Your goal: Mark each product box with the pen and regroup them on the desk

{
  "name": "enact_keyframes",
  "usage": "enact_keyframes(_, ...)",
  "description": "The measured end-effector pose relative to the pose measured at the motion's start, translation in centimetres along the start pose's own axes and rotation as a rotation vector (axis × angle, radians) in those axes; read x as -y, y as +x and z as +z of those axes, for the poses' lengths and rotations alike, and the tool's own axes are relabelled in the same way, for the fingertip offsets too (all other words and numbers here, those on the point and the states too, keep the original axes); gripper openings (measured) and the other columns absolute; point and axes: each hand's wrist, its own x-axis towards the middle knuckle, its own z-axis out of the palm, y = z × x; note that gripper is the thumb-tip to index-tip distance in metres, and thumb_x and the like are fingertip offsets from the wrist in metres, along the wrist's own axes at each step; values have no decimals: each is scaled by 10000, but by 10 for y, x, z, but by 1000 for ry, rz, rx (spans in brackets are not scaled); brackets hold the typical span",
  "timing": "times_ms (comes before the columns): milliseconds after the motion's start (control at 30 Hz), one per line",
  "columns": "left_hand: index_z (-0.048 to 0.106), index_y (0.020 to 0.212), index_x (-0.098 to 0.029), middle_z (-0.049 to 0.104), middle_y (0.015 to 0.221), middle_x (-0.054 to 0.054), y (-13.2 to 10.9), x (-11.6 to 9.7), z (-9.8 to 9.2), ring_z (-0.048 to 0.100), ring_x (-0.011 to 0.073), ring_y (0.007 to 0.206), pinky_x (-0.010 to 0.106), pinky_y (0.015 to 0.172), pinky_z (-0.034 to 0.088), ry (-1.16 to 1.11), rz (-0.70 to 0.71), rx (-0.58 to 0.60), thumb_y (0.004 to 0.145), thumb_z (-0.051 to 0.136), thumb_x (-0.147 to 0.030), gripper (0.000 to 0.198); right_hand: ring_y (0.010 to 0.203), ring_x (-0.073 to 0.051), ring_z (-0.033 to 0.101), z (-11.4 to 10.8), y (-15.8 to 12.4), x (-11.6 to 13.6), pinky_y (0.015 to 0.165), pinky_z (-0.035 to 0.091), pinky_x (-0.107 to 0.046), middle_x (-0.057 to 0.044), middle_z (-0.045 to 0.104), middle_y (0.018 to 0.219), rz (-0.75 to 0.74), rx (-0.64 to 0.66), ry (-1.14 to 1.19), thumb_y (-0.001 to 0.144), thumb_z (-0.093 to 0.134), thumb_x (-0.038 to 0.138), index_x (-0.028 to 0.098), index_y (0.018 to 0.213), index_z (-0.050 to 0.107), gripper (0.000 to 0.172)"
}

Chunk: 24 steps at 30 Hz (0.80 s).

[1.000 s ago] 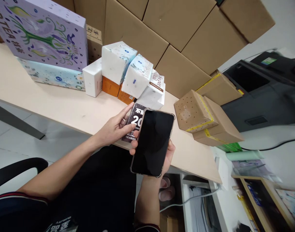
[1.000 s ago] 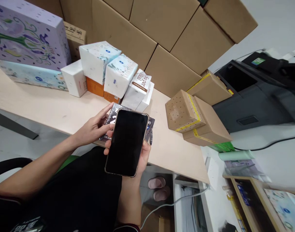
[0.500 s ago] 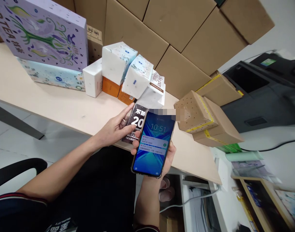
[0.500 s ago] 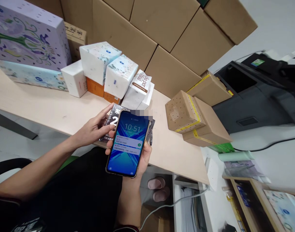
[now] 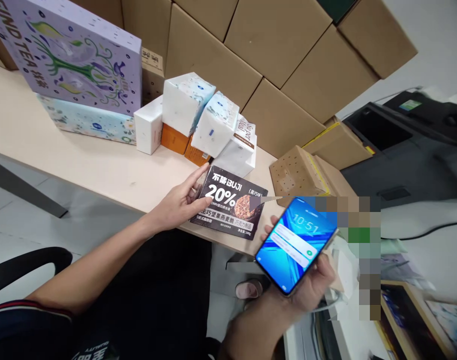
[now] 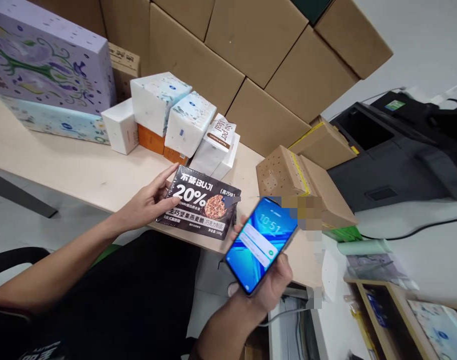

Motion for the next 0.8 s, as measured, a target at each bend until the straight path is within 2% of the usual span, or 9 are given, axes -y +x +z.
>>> enact_keyframes(100,282,1677,-314,660,1019,37,-1,4,0,545,111,686,233,575,495,10,5,-14,962,699,-466,842,1056,-309,735,-34,12,12,939,572,-499,-104,745,1262,-121,-263,-431,788,630,582,251,1488,549,778)
enact_keyframes(167,277,1677,-323,656,1075,46,-2,5,1,568,112,711,230,582,501,-7,13,-16,958,709,-457,849,1160,-333,695,-54,23,14,1041,509,-527,-138,707,1332,-142,-359,-812,780,668,599,231,1624,368,968)
enact_keyframes(267,279,1675,-321,648,1121,56,-4,5,3,613,129,768,234,614,526,-10,24,-31,954,717,-451,854,1215,-412,659,-74,42,10,1063,467,-573,-213,678,1359,-102,-340,-1264,776,626,650,167,1672,263,1080)
enact_keyframes(433,295,1669,-308,650,1187,77,-6,7,4,678,168,878,271,717,590,-14,61,-51,937,738,-442,866,1263,-486,620,-83,68,-8,1049,468,-601,-309,655,1370,-34,-222,-1540,802,543,610,57,1664,245,1067)
enact_keyframes(533,315,1662,-289,657,1231,95,-6,8,4,696,188,939,298,783,611,-9,74,-54,939,734,-440,850,1305,-499,585,-85,75,-13,1093,430,-632,-315,663,1358,-27,-196,-1597,815,526,579,38,1630,339,996)
enact_keyframes(633,332,1655,-280,655,1282,107,-7,9,4,700,203,1008,312,838,613,-6,70,-54,938,735,-445,838,1397,-494,496,-83,72,-11,1161,357,-660,-313,600,1463,-126,-175,-1524,783,601,586,48,1550,484,945)
enact_keyframes(700,345,1649,-277,652,1321,115,-8,9,4,698,215,1050,322,867,609,-13,79,-50,933,742,-447,837,1310,-429,572,-76,65,-9,1127,417,-632,-269,591,1495,-196,-118,-1298,781,667,605,111,1519,533,899)
enact_keyframes(800,359,1643,-273,660,1353,119,-11,10,3,696,224,1081,336,912,599,-39,128,-19,924,753,-434,835,971,-270,696,-54,52,-11,914,579,-496,-156,682,1386,-152,117,-792,788,747,621,243,1543,509,877)
